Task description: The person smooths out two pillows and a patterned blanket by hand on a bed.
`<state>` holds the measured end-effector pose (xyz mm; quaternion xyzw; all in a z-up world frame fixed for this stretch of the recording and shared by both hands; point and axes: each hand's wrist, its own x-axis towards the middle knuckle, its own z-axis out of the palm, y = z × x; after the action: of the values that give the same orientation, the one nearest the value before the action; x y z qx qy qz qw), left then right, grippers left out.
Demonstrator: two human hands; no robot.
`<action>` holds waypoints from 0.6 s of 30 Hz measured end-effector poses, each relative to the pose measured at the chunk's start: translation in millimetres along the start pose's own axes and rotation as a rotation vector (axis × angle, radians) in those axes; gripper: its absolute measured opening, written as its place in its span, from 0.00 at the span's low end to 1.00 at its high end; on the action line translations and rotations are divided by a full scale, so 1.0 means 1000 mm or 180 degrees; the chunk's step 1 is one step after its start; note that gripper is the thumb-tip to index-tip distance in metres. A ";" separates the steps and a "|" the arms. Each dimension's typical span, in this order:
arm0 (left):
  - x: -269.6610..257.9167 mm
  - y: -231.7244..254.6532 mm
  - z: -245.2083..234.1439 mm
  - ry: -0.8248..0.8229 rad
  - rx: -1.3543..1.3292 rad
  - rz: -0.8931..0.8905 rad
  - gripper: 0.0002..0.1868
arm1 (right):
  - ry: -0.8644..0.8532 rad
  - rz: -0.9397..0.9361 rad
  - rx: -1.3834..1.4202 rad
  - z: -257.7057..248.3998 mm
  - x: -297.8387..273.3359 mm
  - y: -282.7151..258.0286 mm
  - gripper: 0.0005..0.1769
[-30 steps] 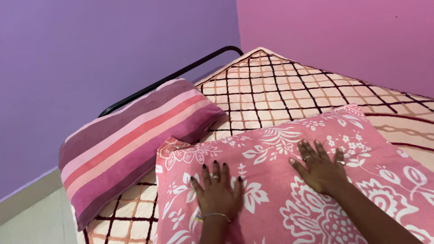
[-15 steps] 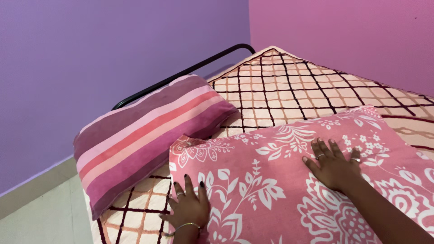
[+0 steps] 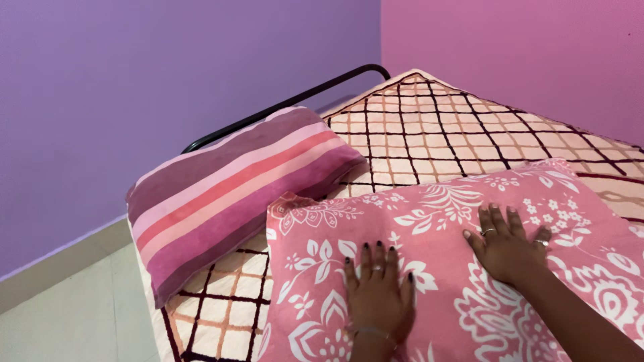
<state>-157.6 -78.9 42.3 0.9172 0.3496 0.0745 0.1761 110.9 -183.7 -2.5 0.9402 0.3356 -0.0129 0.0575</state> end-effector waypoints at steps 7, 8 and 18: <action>-0.022 -0.041 -0.011 0.0752 0.0230 0.0006 0.39 | 0.0144 -0.0051 0.0080 0.004 -0.002 0.004 0.46; -0.026 -0.047 -0.010 0.0888 0.0192 -0.0147 0.39 | 0.0139 -0.0068 0.0084 0.005 -0.001 0.004 0.46; -0.044 -0.053 -0.050 0.0322 -0.0143 -0.1417 0.44 | 0.0442 -0.0126 0.0174 0.011 -0.012 0.004 0.47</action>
<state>-236.2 -58.4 68.2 0.8083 0.5501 0.0874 0.1909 103.9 -195.6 -12.4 0.9332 0.3568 0.0421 0.0082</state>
